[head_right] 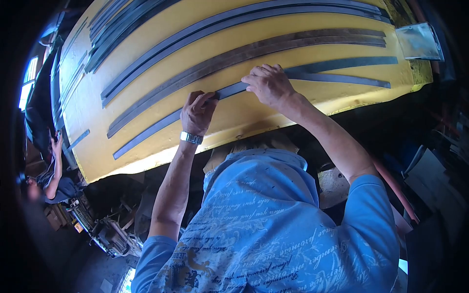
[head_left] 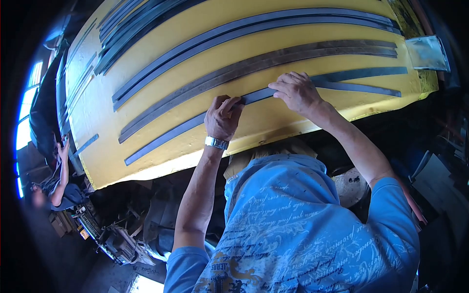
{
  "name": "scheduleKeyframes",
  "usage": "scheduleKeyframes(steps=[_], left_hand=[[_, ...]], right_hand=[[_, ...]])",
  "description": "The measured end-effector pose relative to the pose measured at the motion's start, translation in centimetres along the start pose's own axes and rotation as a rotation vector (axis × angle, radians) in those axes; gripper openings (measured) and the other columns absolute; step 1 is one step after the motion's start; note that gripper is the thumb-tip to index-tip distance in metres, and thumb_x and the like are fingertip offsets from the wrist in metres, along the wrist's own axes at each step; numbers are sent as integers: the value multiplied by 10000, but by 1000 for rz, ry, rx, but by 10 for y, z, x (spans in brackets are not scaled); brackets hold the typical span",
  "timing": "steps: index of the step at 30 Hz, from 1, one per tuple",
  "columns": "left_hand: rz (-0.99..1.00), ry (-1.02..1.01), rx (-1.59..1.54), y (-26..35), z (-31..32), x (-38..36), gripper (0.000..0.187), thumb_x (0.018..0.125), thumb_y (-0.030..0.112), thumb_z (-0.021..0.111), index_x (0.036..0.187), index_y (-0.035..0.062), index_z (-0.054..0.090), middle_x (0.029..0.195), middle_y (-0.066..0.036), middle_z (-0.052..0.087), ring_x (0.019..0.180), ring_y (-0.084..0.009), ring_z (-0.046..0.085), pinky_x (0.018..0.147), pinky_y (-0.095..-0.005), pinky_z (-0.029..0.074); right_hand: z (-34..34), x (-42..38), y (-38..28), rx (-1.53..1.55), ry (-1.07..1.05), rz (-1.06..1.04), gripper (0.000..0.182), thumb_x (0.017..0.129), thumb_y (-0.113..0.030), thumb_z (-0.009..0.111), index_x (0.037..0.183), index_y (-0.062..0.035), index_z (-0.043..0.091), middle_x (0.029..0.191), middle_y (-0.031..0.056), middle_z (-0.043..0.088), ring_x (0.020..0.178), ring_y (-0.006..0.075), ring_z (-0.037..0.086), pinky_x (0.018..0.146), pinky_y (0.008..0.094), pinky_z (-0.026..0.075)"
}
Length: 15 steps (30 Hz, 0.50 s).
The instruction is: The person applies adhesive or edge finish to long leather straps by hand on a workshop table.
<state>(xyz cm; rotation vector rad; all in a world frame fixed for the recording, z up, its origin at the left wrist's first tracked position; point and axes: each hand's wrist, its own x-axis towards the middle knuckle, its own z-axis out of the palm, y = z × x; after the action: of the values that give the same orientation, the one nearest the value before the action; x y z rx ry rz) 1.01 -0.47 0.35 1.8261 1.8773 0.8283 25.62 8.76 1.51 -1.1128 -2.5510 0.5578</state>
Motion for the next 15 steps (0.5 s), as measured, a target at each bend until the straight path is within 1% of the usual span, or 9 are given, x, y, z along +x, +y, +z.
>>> scheduleKeyframes(steps=[2, 3, 5, 6, 8, 9, 11, 15], left_hand=[[-36, 0, 14, 2, 1, 0, 210, 803, 204, 777, 1003, 146, 749, 1004, -75, 671, 743, -230, 695, 640, -326, 561], [-38, 0, 11, 3, 1, -1, 210, 803, 204, 777, 1003, 146, 749, 1004, -75, 671, 743, -230, 695, 640, -326, 561], [-49, 27, -18, 5, 1, 1, 175, 786, 215, 784, 945, 148, 753, 940, -64, 671, 779, -270, 673, 668, -383, 538], [-47, 30, -19, 5, 2, 2, 175, 786, 215, 784, 945, 148, 753, 940, -64, 671, 779, -270, 673, 668, -383, 538], [6, 21, 47, 2, 1, 1, 188, 799, 201, 776, 982, 161, 763, 991, -69, 671, 732, -237, 686, 640, -348, 550], [7, 15, 49, 2, 1, 1, 188, 799, 201, 776, 982, 161, 763, 991, -69, 671, 732, -237, 686, 640, -348, 550], [45, 2, 57, 2, 1, 2, 179, 806, 187, 769, 985, 168, 767, 981, -60, 673, 749, -239, 684, 648, -360, 547], [131, 24, 96, 2, 1, 3, 172, 813, 175, 764, 985, 172, 769, 980, -55, 674, 776, -244, 682, 665, -373, 544]], right_hand=[[-2, 0, -2, -23, -41, 19, 249, 792, -177, 758, 1037, -142, 726, 968, 16, 664, 948, 222, 621, 843, 401, 449], [-1, -1, -3, -25, -45, 20, 249, 792, -177, 758, 1037, -142, 726, 968, 16, 664, 948, 222, 621, 843, 401, 449], [2, -2, -1, -36, -19, 6, 255, 789, -179, 761, 1039, -147, 725, 963, 5, 657, 950, 215, 615, 841, 399, 448], [2, -1, 1, -39, -18, 3, 255, 789, -179, 761, 1039, -147, 725, 963, 5, 657, 950, 215, 615, 841, 399, 448], [4, -3, 1, -43, -18, 10, 251, 791, -183, 762, 1037, -152, 727, 968, 0, 652, 957, 209, 610, 836, 397, 447], [6, -4, 0, -39, -18, 16, 251, 791, -183, 762, 1037, -152, 727, 968, 0, 652, 957, 209, 610, 836, 397, 447], [6, -3, 2, -34, -13, -4, 175, 831, -209, 727, 1000, -167, 715, 961, 1, 636, 985, 210, 598, 828, 419, 441], [7, -2, 0, -49, -11, 10, 174, 834, -206, 723, 1002, -165, 714, 965, 3, 636, 986, 211, 596, 832, 422, 439]])
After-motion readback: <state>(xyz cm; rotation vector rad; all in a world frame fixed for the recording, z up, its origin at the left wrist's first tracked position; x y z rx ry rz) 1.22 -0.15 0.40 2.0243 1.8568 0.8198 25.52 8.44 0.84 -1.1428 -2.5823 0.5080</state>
